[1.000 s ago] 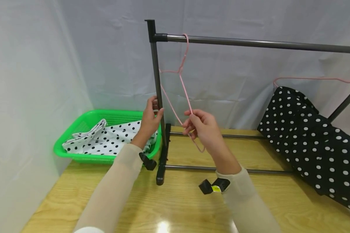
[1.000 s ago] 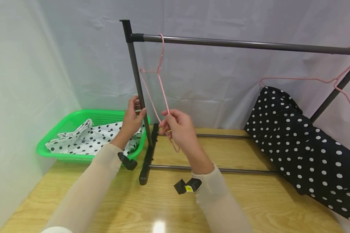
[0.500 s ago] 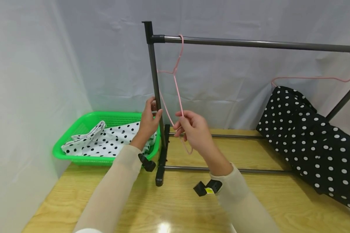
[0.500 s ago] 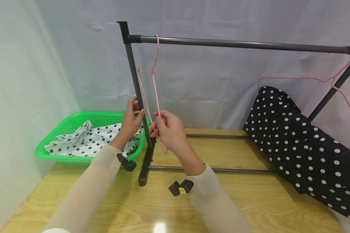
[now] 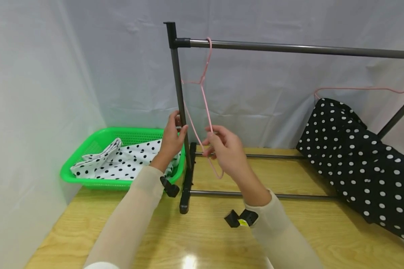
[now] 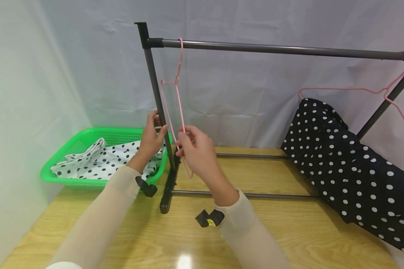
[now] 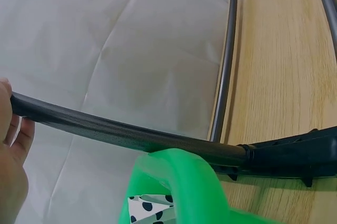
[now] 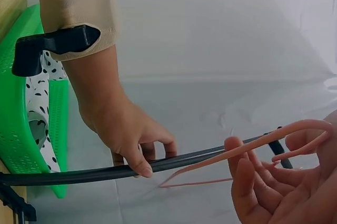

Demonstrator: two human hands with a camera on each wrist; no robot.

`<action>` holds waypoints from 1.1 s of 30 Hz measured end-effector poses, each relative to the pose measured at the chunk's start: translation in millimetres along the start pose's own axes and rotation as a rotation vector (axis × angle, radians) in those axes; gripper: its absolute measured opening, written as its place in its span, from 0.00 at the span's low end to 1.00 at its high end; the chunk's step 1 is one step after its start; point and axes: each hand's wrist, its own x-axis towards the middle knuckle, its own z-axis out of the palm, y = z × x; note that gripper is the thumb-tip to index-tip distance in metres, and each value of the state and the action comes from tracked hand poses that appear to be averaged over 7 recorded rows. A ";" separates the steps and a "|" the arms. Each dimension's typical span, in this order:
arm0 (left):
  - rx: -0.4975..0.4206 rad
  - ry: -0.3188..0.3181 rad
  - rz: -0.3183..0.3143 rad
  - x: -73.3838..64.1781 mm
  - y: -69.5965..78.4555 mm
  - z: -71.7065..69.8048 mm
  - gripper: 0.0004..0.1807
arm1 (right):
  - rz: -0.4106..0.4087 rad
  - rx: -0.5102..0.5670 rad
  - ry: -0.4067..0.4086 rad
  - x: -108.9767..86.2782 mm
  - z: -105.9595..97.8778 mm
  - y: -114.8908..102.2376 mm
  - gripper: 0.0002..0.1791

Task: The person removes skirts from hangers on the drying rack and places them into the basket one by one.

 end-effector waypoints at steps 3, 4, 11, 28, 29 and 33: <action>0.024 -0.004 -0.002 -0.6 0.3 0.2 0.27 | -0.016 -0.038 0.026 -2.8 -1.8 -2.0 0.17; 0.031 -0.005 -0.004 -0.6 0.5 0.3 0.27 | -0.019 -0.050 0.034 -3.5 -2.5 -2.6 0.17; 0.053 -0.025 -0.015 -0.8 2.0 -0.2 0.28 | -0.043 -0.061 0.049 -7.3 -7.6 -2.8 0.20; 0.049 -0.016 -0.006 -1.4 2.2 -2.2 0.28 | -0.127 -0.274 0.092 -14.6 -24.6 2.1 0.32; 0.047 -0.016 -0.005 -1.4 2.4 -2.2 0.28 | -0.136 -0.283 0.092 -14.6 -26.1 3.4 0.32; 0.042 -0.018 -0.010 -1.5 2.5 -2.1 0.28 | -0.184 -0.330 0.099 -14.6 -32.2 9.1 0.33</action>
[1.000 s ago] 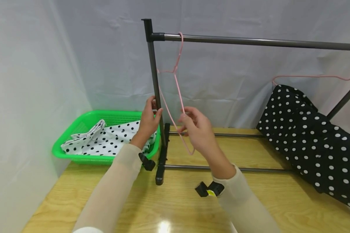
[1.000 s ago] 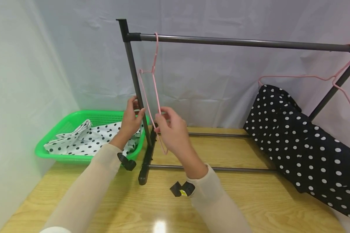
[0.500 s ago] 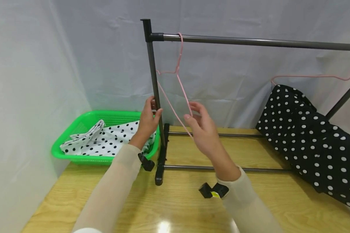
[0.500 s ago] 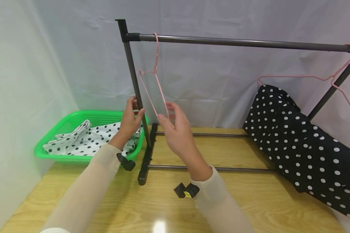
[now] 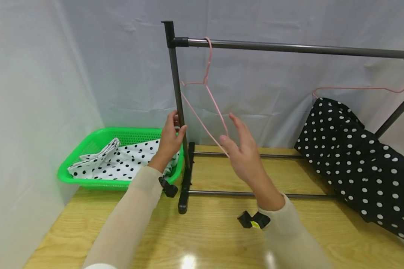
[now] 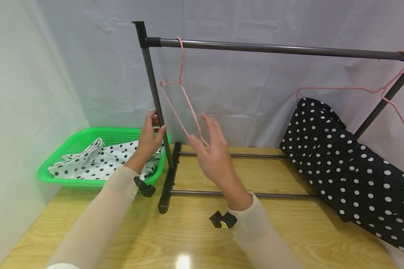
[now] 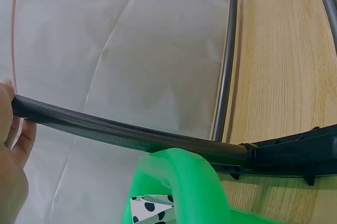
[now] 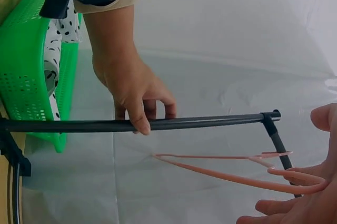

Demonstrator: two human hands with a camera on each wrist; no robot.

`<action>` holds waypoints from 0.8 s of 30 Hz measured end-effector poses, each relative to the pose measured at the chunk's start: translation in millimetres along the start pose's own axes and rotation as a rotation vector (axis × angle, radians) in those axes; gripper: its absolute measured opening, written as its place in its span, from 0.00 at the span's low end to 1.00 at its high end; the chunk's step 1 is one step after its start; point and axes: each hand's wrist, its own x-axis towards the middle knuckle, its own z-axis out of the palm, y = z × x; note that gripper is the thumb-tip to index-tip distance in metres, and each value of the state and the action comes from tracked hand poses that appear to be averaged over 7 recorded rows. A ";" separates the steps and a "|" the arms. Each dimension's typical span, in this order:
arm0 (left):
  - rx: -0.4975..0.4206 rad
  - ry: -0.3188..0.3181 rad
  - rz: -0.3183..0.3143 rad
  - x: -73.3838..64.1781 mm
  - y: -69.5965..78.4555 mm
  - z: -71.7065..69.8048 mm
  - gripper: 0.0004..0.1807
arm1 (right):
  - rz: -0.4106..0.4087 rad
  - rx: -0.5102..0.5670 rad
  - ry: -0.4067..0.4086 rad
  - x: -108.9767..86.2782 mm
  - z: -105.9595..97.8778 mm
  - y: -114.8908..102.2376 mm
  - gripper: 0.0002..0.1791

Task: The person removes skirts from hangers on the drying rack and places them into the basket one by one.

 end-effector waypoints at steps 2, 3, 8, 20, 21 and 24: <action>0.000 -0.001 -0.004 0.3 0.2 0.2 0.28 | -0.030 -0.014 0.009 -0.2 -2.8 3.3 0.33; 0.001 -0.003 -0.008 0.4 0.3 0.3 0.28 | -0.041 -0.018 0.011 -0.4 -4.3 5.1 0.33; 0.002 -0.009 -0.024 0.4 1.3 -0.1 0.28 | -0.086 -0.042 0.028 -1.4 -12.8 12.7 0.33; -0.017 0.001 -0.001 1.1 -0.8 2.3 0.28 | -0.142 -0.174 0.027 -6.4 -37.1 28.3 0.35; -0.020 0.000 -0.002 0.8 -0.7 1.8 0.28 | -0.144 -0.186 0.027 -7.0 -38.8 29.2 0.35; -0.016 -0.005 -0.014 0.3 -1.5 1.1 0.29 | -0.142 -0.226 0.029 -8.2 -43.6 31.8 0.34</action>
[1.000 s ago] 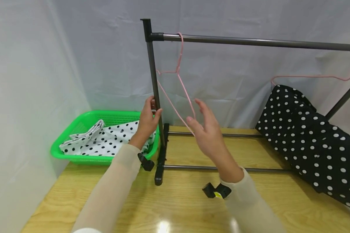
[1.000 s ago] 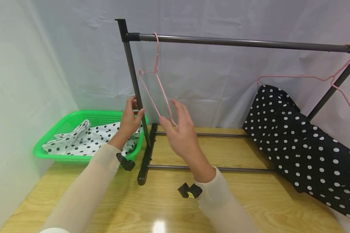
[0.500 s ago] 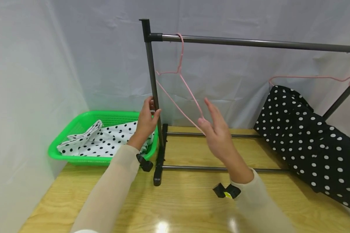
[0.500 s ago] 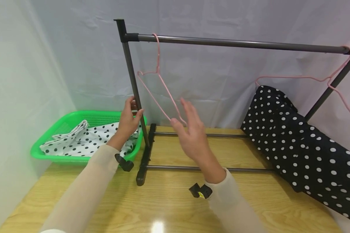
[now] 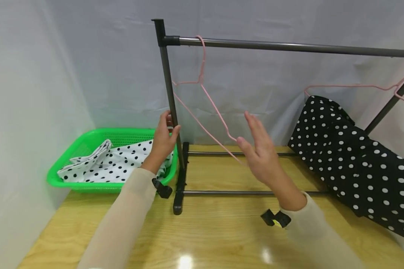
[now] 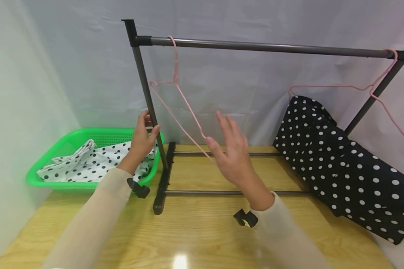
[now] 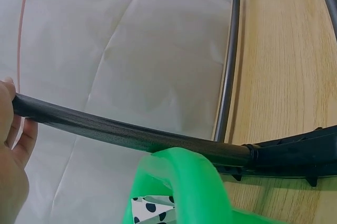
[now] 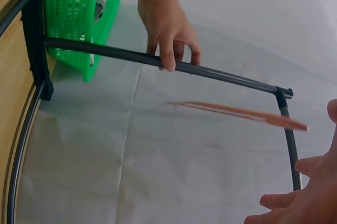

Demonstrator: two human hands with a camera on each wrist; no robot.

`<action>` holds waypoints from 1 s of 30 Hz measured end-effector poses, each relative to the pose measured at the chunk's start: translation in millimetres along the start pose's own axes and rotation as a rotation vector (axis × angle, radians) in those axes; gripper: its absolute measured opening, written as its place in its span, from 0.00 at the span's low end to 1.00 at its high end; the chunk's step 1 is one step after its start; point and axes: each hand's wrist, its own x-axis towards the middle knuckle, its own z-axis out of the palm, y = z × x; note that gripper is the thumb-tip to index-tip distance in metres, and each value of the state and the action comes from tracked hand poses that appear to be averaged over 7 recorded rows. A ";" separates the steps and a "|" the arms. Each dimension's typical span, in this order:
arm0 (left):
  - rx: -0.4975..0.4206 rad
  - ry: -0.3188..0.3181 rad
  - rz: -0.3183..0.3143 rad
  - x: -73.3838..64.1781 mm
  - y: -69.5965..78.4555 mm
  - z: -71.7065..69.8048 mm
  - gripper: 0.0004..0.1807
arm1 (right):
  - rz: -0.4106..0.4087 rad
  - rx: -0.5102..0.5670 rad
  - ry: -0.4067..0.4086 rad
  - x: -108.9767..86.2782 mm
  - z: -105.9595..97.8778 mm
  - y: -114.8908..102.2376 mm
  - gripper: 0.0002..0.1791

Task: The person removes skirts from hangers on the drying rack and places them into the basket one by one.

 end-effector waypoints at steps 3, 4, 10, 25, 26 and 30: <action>0.007 -0.003 -0.016 -0.5 -0.1 -2.5 0.29 | 0.011 -0.037 0.001 -0.7 -3.4 1.8 0.34; 0.008 -0.004 -0.021 -0.7 -0.1 -3.1 0.29 | 0.015 -0.049 0.000 -1.1 -4.7 2.4 0.34; 0.007 -0.004 -0.024 -1.3 -0.4 -4.9 0.29 | 0.022 -0.109 0.014 -1.6 -17.0 7.3 0.36; -0.017 -0.008 -0.023 1.9 -1.0 0.3 0.29 | -0.003 -0.379 0.013 -4.0 -50.6 24.8 0.41; -0.018 -0.009 -0.022 1.9 -0.8 0.4 0.29 | -0.009 -0.403 0.015 -3.1 -53.2 26.1 0.42; -0.012 -0.006 -0.014 1.4 -0.9 -0.4 0.29 | -0.040 -0.511 0.014 0.8 -63.5 28.4 0.41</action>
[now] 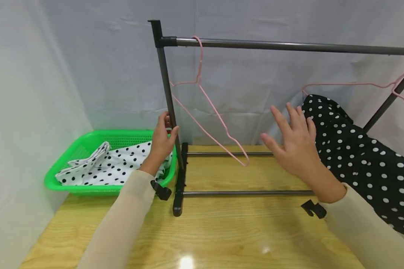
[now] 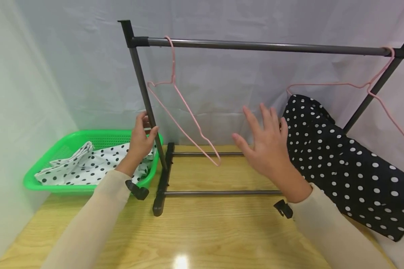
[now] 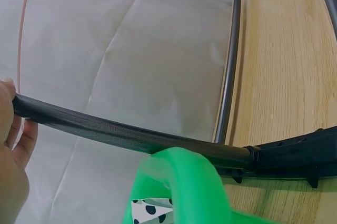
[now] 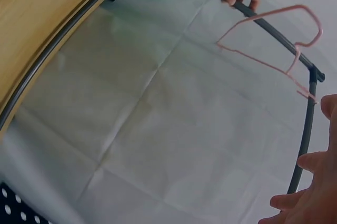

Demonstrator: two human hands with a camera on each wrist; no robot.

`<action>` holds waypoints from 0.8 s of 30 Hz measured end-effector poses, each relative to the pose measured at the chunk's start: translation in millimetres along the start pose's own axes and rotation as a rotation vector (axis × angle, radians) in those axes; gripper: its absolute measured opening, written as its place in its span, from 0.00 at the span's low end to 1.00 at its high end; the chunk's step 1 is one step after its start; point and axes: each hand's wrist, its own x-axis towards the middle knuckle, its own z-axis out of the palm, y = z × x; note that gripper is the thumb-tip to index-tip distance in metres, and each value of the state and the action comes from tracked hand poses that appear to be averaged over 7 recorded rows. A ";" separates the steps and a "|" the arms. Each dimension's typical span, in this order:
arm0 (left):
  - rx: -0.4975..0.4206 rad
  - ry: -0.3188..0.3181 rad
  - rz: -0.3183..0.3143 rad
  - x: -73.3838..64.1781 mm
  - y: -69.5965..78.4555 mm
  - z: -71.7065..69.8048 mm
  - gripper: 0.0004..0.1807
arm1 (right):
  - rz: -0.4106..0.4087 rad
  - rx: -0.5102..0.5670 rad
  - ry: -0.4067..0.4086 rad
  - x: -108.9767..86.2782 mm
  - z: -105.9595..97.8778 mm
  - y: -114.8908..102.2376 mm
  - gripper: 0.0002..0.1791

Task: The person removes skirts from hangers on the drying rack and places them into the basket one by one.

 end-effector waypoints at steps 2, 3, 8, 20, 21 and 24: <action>0.000 -0.003 -0.003 -1.1 0.8 -0.4 0.29 | -0.008 -0.049 -0.006 0.8 -4.2 3.3 0.40; -0.002 -0.003 -0.003 -1.5 1.1 -0.5 0.29 | -0.012 -0.070 -0.009 1.2 -6.5 4.8 0.39; -0.013 -0.006 -0.001 -1.9 2.2 -0.1 0.29 | 0.003 -0.143 -0.034 2.7 -17.8 15.8 0.39; -0.001 -0.008 0.020 -2.8 2.0 -1.7 0.29 | 0.011 -0.312 -0.025 5.6 -38.2 51.0 0.42; -0.002 -0.007 0.027 -2.6 1.9 -1.5 0.29 | 0.004 -0.320 -0.020 5.9 -39.3 54.2 0.43; -0.002 -0.001 0.040 -1.6 0.4 -0.6 0.29 | -0.033 -0.357 -0.007 7.4 -42.4 63.7 0.48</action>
